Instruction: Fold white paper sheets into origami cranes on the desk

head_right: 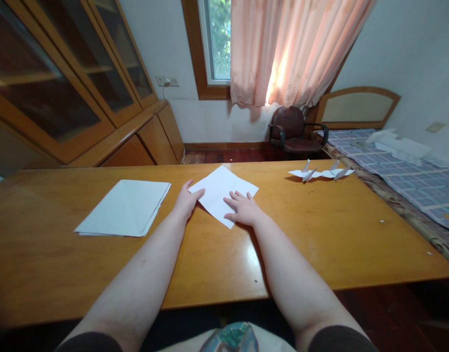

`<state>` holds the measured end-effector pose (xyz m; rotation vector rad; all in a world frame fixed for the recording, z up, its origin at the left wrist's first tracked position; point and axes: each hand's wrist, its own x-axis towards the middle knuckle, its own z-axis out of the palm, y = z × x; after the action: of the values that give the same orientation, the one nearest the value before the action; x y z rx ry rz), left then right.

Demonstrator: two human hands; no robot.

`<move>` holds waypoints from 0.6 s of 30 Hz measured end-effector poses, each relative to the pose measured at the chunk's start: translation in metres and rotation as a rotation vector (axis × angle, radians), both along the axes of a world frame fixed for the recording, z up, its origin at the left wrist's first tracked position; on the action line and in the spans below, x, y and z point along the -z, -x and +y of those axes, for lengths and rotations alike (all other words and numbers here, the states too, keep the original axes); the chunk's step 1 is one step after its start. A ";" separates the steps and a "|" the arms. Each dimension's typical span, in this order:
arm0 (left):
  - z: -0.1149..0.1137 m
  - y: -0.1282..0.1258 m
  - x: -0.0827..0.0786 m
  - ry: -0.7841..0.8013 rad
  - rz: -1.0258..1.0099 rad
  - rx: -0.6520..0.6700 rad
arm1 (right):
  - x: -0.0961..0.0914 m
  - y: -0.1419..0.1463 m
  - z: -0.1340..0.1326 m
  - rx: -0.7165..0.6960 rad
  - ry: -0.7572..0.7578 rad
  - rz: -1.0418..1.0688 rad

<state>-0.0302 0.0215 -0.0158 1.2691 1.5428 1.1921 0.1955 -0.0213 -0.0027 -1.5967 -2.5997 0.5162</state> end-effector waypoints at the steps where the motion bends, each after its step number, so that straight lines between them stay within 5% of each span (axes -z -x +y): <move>1: -0.002 -0.002 -0.001 -0.001 -0.030 0.056 | 0.000 0.001 0.000 0.006 -0.003 -0.001; 12: -0.015 -0.010 -0.012 -0.122 -0.114 0.383 | 0.004 0.004 0.000 0.070 -0.015 -0.007; 18: -0.020 -0.013 -0.006 -0.028 0.254 0.458 | 0.008 0.003 0.001 0.077 -0.044 0.006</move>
<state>-0.0176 0.0015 -0.0093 1.7311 1.3063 0.7819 0.1927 -0.0204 -0.0110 -1.6711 -2.5155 0.4547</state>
